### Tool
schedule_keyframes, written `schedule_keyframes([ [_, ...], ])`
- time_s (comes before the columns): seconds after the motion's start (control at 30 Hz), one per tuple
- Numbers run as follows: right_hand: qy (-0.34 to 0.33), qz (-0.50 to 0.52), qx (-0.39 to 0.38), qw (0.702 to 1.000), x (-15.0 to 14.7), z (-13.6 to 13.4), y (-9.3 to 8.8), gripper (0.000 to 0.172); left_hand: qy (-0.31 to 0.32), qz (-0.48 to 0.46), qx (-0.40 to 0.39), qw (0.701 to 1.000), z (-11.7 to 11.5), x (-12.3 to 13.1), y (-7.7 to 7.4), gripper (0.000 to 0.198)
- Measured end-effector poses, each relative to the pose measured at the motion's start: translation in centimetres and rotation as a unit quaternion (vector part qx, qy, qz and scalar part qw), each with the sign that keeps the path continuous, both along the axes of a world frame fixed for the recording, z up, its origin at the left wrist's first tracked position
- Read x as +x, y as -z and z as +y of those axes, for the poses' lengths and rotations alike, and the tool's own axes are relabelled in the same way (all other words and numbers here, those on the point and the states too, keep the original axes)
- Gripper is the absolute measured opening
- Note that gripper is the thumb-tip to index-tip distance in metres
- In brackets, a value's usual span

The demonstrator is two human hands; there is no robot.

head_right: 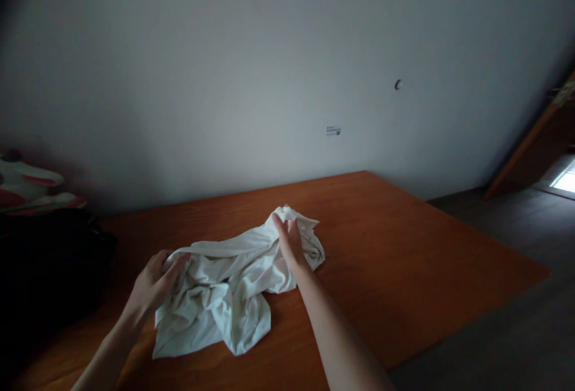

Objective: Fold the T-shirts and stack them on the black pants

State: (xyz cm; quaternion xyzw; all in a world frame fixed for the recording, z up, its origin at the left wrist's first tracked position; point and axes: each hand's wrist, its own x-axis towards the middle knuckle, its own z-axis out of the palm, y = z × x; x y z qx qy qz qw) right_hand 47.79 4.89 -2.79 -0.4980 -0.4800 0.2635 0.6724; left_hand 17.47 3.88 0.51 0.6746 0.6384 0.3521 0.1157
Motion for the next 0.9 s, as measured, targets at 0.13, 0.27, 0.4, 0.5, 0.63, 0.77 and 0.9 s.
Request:
schedule_keyframes([
  [0.13, -0.092, -0.178, -0.04, 0.979, -1.3, -1.5, 0.7, 0.078, 0.003, -0.004, -0.07, 0.998, -0.1, 0.0, 0.3, 0.042],
  [0.27, -0.138, -0.306, -0.035, 0.941, -1.7, -2.3, 1.5, 0.092, 0.018, -0.117, -0.078, 0.99, -0.1, 0.5, 0.5, 0.05],
  [0.4, -0.168, -0.294, -0.008, 0.941, -2.0, -2.6, 1.6, 0.087, 0.133, -0.297, -0.154, 0.933, -1.1, 2.7, 0.2, 0.054],
  [0.5, -0.2, -0.27, 0.012, 0.942, -3.0, -2.9, 1.2, 0.085, 0.233, -0.384, -0.211, 0.868, -2.3, 4.5, -0.2, 0.056],
  [0.63, -0.246, -0.239, 0.012, 0.939, -4.4, -3.3, 0.6, 0.05, 0.229, -0.415, -0.219, 0.853, -2.5, 5.1, 0.0, 0.052],
  [0.77, -0.284, -0.184, 0.0, 0.941, -5.2, -3.6, -0.3, 0.026, 0.099, -0.399, -0.117, 0.904, -1.1, 4.1, 1.0, 0.047],
  [0.9, -0.33, -0.076, -0.019, 0.941, -5.2, -4.0, -1.1, 0.006, 0.09, -0.351, -0.059, 0.93, -0.2, 3.2, 2.1, 0.063],
])
